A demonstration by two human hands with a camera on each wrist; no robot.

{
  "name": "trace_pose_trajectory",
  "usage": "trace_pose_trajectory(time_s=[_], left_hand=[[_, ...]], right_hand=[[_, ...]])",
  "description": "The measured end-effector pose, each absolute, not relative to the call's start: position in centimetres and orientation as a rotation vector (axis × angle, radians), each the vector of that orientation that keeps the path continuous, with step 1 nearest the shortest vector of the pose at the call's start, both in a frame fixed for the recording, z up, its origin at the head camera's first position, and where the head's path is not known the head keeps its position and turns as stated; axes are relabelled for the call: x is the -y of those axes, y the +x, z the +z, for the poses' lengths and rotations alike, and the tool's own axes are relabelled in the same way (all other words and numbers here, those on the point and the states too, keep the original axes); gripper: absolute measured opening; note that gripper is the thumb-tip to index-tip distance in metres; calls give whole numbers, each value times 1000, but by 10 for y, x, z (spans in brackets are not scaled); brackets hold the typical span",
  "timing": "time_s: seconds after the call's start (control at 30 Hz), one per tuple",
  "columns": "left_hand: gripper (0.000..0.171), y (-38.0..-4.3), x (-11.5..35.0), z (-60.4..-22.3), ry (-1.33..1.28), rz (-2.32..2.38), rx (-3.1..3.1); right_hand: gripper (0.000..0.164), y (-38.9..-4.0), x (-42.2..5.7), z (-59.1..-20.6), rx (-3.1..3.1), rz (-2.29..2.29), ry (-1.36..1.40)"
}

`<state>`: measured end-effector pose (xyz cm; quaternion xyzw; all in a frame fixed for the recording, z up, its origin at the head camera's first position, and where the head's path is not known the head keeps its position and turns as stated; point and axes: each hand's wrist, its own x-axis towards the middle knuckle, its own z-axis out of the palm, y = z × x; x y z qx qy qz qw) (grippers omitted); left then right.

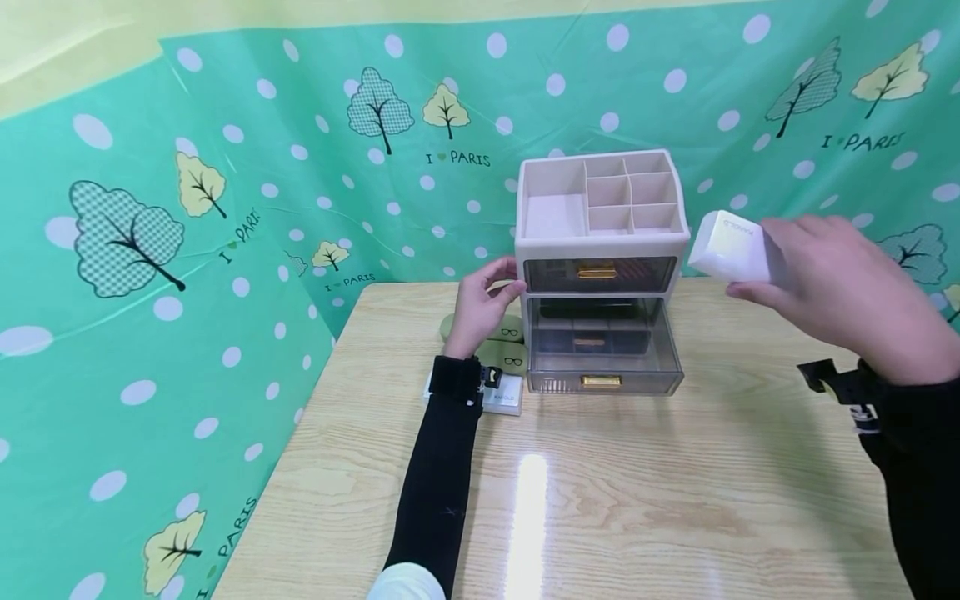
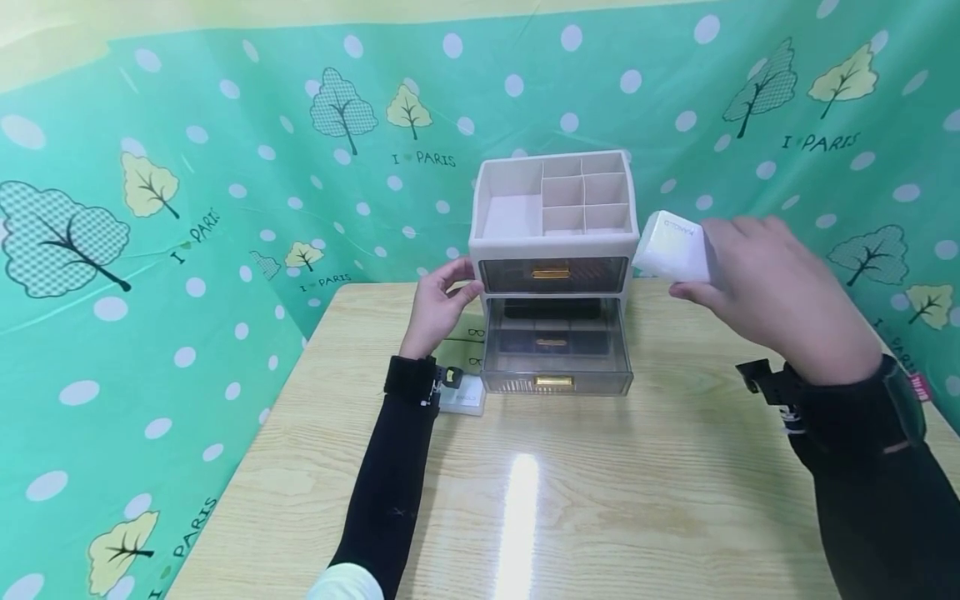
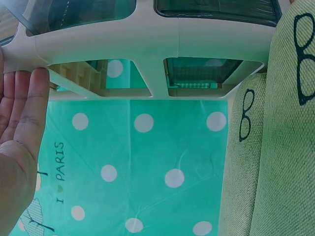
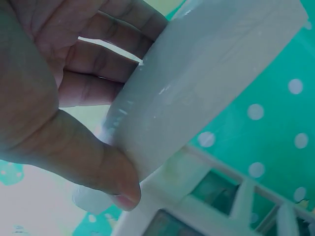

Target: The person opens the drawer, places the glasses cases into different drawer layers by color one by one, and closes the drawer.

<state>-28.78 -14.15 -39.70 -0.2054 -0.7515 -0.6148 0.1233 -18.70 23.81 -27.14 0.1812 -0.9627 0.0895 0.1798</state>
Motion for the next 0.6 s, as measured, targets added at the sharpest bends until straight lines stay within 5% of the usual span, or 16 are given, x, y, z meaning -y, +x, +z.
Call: trace_pose_trajectory(time_s=[0.6], left_hand=[[36, -287, 141, -396, -602, -1814, 2178]], right_hand=[[76, -156, -170, -263, 2483, 314, 781]])
